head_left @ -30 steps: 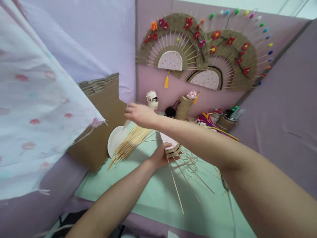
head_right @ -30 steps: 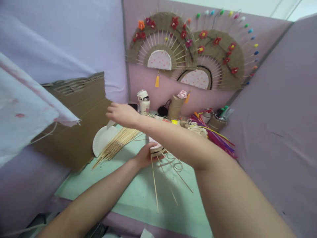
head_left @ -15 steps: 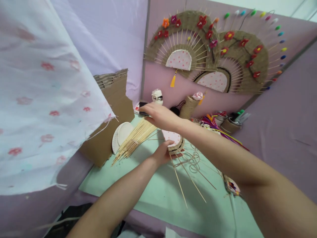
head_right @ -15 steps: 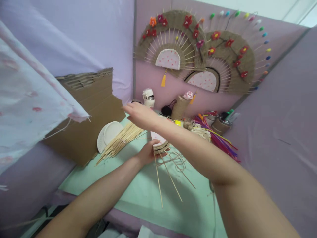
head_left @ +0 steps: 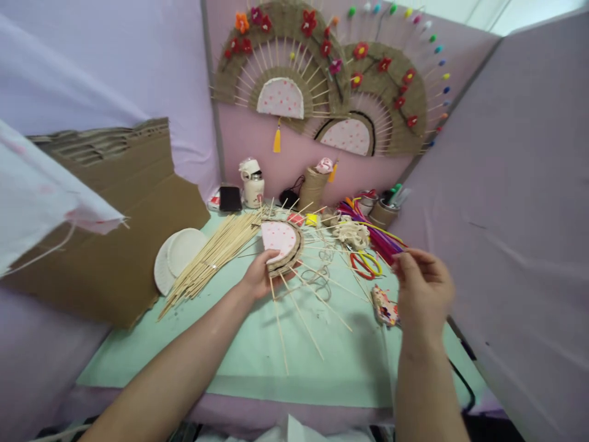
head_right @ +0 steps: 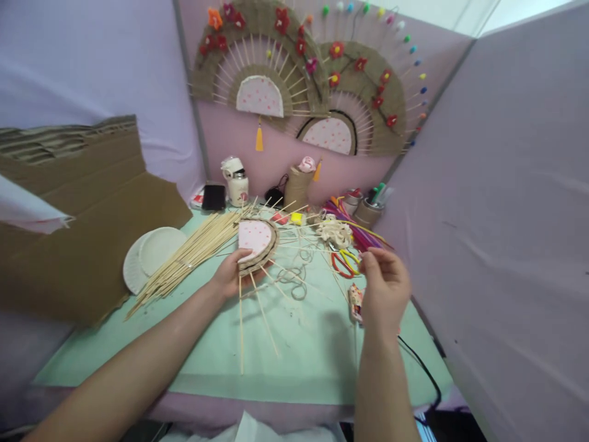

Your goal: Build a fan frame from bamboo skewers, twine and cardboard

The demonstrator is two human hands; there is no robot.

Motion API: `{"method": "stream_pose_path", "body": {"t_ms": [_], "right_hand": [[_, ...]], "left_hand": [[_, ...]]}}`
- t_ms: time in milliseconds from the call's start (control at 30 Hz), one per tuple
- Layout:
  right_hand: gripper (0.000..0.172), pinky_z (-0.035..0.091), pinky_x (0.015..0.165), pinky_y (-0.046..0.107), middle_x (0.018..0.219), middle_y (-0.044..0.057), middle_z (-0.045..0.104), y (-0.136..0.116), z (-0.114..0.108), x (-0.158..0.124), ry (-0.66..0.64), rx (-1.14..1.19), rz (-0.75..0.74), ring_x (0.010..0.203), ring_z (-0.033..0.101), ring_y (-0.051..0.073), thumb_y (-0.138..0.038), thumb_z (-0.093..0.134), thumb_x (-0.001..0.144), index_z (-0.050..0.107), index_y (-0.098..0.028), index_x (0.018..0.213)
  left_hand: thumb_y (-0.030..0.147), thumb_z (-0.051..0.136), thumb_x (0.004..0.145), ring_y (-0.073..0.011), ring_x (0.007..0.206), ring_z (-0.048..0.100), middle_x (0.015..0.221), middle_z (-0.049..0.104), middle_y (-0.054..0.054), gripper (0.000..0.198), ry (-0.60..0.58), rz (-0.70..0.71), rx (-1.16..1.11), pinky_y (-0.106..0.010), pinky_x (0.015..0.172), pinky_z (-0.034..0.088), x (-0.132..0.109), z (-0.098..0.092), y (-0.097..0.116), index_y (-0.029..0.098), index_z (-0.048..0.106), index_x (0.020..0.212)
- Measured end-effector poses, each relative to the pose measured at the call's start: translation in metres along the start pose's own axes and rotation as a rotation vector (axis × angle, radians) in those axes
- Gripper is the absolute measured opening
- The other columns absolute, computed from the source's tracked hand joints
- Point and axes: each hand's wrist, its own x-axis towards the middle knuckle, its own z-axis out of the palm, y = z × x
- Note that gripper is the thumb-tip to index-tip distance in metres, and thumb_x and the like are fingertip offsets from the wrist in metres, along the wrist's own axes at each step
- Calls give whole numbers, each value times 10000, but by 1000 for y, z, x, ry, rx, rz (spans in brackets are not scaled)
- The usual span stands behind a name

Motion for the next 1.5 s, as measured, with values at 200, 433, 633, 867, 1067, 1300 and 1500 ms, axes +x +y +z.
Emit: {"method": "stream_pose_path", "body": {"t_ms": [200, 433, 633, 867, 1067, 1300, 1500], "right_hand": [[242, 492, 603, 296, 774, 6, 590, 50, 23, -19, -1, 151, 225, 600, 538, 125, -429, 635, 786, 590, -223, 904], [314, 472, 612, 282, 930, 64, 661, 38, 35, -36, -581, 21, 327, 725, 596, 164, -452, 673, 758, 664, -194, 937], [336, 489, 774, 306, 1101, 64, 646, 23, 40, -44, -635, 22, 262, 958, 602, 192, -399, 681, 775, 641, -239, 1068], [114, 451, 869, 362, 1018, 61, 670, 16, 41, -40, -692, -52, 78, 1017, 605, 218, -319, 656, 809, 703, -224, 849], [243, 430, 910, 385, 1152, 74, 644, 16, 33, -47, -596, -119, 103, 1082, 581, 227, -315, 650, 815, 670, -239, 1045], [126, 462, 802, 328, 916, 50, 655, 13, 26, -84, -233, -72, 140, 862, 601, 187, -291, 560, 843, 637, -201, 885], [136, 486, 788, 308, 851, 34, 674, 14, 45, -113, -649, -29, 240, 817, 621, 182, -221, 537, 829, 668, -203, 860]], "left_hand": [[202, 479, 853, -252, 832, 734, 900, 749, -180, 487, -8, 36, 2, -302, 634, 593, -1, -4, 5, 7, 501, 1298], [176, 471, 846, -242, 797, 737, 870, 752, -166, 478, -37, 17, -56, -298, 633, 600, -7, 1, 7, 10, 508, 1292], [168, 450, 854, -234, 736, 736, 822, 751, -170, 489, -24, -24, -49, -292, 591, 601, -14, 9, 5, -18, 498, 1304], [160, 511, 821, -237, 795, 735, 934, 751, -168, 518, -58, -53, -122, -282, 604, 607, -9, 4, 0, 6, 499, 1316], [166, 469, 845, -232, 716, 735, 873, 751, -175, 526, 14, -108, -154, -267, 551, 598, -12, 10, 1, -40, 466, 1330], [176, 480, 834, -225, 747, 724, 867, 745, -169, 436, -25, -16, -167, -287, 641, 601, -11, 11, -1, -8, 562, 1221], [169, 486, 817, -261, 803, 721, 828, 745, -173, 266, -105, 44, -186, -446, 872, 556, -10, 9, -7, 42, 663, 971]]}}
